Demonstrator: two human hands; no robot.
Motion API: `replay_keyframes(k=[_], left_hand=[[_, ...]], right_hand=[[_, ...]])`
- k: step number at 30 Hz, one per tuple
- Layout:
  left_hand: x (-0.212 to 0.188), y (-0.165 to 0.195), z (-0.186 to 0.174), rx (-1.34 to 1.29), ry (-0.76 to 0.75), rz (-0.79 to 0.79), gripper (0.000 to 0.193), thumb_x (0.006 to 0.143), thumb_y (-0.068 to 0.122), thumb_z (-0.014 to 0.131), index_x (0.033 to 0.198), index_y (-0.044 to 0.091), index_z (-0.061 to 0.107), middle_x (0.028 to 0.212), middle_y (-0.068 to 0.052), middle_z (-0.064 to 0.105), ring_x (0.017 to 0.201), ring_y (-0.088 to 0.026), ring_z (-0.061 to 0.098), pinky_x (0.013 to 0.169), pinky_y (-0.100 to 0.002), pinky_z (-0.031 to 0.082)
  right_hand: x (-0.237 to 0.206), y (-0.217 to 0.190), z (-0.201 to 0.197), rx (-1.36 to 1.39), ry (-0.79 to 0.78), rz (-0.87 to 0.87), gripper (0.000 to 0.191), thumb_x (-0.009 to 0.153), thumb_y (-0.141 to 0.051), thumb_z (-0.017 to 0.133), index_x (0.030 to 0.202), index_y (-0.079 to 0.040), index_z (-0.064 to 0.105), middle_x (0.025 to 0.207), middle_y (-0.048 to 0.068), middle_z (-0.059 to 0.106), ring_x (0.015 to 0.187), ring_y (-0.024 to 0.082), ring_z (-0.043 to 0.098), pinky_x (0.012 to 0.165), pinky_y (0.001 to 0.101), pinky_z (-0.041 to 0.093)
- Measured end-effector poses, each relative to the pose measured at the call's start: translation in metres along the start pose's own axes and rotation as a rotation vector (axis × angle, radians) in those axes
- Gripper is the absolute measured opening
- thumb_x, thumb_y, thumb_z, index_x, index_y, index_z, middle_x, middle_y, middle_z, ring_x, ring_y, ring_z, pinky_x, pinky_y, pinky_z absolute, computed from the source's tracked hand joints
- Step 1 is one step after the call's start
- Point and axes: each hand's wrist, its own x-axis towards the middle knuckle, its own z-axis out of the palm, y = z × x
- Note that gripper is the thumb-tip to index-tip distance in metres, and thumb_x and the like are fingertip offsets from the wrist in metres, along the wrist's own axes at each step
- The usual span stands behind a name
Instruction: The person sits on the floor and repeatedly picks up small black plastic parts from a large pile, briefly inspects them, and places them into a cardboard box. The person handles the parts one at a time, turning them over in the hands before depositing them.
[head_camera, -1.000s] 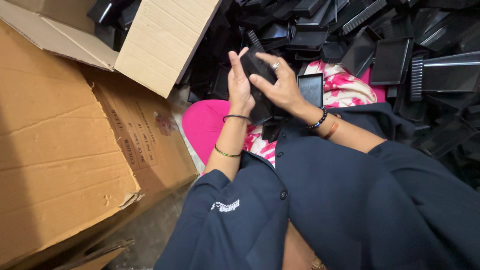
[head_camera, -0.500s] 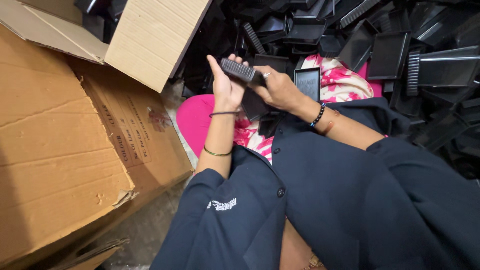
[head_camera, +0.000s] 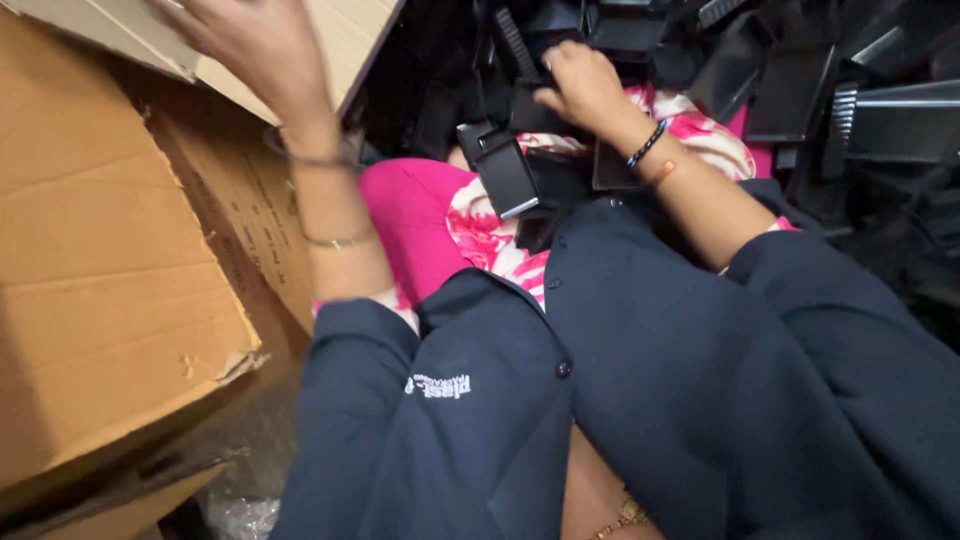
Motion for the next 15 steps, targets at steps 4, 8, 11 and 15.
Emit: replay_keyframes(k=[4, 8, 11, 15], left_hand=[[-0.125, 0.043, -0.024, -0.455, -0.637, -0.114, 0.046, 0.085, 0.040, 0.083, 0.099, -0.001, 0.068, 0.102, -0.015, 0.067, 0.094, -0.029, 0.065, 0.087, -0.041, 0.055], [-0.230, 0.061, -0.031, -0.083, -1.104, -0.125, 0.080, 0.063, 0.053, 0.091, 0.112, -0.004, 0.061, 0.121, -0.024, 0.060, 0.106, -0.042, 0.061, 0.083, -0.051, 0.053], [-0.247, 0.051, -0.018, -0.214, -0.937, -0.197, 0.050, 0.079, 0.040, 0.084, 0.104, 0.000, 0.066, 0.114, -0.020, 0.066, 0.103, -0.037, 0.066, 0.085, -0.047, 0.056], [-0.224, 0.041, 0.012, -0.877, -0.670, -0.679, 0.034, 0.087, 0.026, 0.077, 0.097, -0.001, 0.059, 0.103, -0.010, 0.073, 0.093, -0.023, 0.070, 0.082, -0.038, 0.058]], right_hand=[[-0.014, -0.006, 0.019, -0.232, -0.017, 0.019, 0.059, 0.065, -0.031, 0.089, 0.110, 0.001, 0.068, 0.096, 0.015, 0.063, 0.091, 0.034, 0.062, 0.084, 0.0482, 0.044], [-0.020, 0.001, 0.024, -0.249, 0.052, 0.020, 0.041, 0.072, -0.020, 0.084, 0.108, -0.008, 0.069, 0.102, 0.012, 0.061, 0.098, 0.031, 0.060, 0.086, 0.0460, 0.040], [-0.022, 0.008, 0.017, -0.064, 0.094, 0.076, 0.029, 0.075, -0.016, 0.082, 0.098, -0.009, 0.067, 0.098, 0.012, 0.060, 0.096, 0.033, 0.060, 0.081, 0.0475, 0.041], [-0.031, -0.006, 0.018, 0.248, 0.262, 0.151, 0.027, 0.084, -0.008, 0.078, 0.103, -0.002, 0.060, 0.105, 0.017, 0.059, 0.099, 0.037, 0.061, 0.084, 0.0464, 0.050]])
